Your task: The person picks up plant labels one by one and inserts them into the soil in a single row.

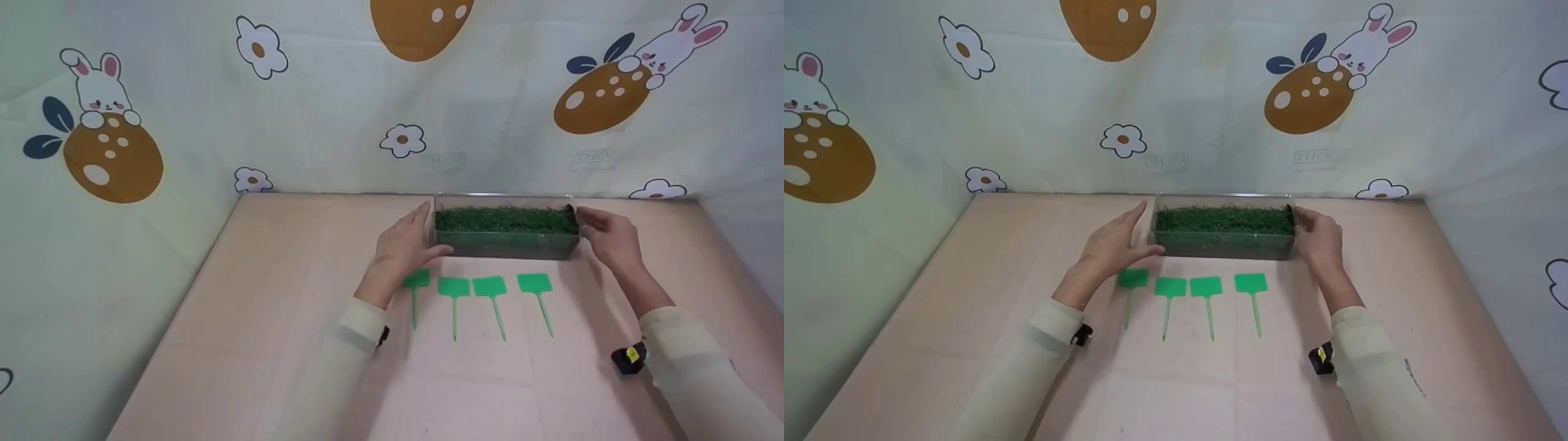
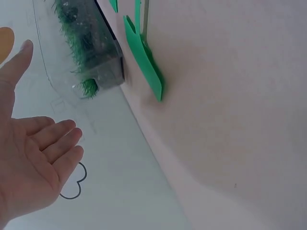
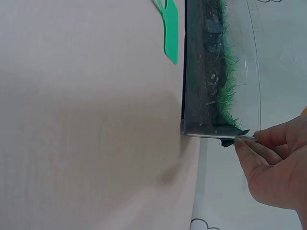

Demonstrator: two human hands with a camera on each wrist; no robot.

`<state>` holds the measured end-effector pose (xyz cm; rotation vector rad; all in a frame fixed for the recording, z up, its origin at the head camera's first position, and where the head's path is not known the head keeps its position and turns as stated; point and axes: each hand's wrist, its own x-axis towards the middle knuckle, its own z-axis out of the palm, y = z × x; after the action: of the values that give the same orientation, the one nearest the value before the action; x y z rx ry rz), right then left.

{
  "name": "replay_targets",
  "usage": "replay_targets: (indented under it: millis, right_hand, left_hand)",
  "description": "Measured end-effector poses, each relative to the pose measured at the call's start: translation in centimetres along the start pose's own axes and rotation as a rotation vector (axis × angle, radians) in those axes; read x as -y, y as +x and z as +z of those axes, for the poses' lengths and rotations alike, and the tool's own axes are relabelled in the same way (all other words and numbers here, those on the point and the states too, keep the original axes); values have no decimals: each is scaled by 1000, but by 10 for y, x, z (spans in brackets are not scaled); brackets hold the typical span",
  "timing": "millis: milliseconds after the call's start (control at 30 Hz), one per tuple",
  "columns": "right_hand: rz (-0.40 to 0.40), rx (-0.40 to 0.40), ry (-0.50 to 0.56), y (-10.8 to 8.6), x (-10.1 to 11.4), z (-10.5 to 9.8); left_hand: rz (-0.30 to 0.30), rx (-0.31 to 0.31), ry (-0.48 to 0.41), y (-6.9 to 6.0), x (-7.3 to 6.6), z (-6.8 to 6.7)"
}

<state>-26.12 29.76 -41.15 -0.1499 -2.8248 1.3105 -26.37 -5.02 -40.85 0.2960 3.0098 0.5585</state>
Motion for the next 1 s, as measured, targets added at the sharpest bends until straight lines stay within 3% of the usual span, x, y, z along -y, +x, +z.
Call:
replay_targets:
  millis: [733,1000]
  right_hand:
    - [-76,41,-11,1,19,22]
    - [-85,51,-34,-2,18,23]
  left_hand:
    - [-48,-158,-93,1,13,2]
    - [-65,-140,-141,3,16,0]
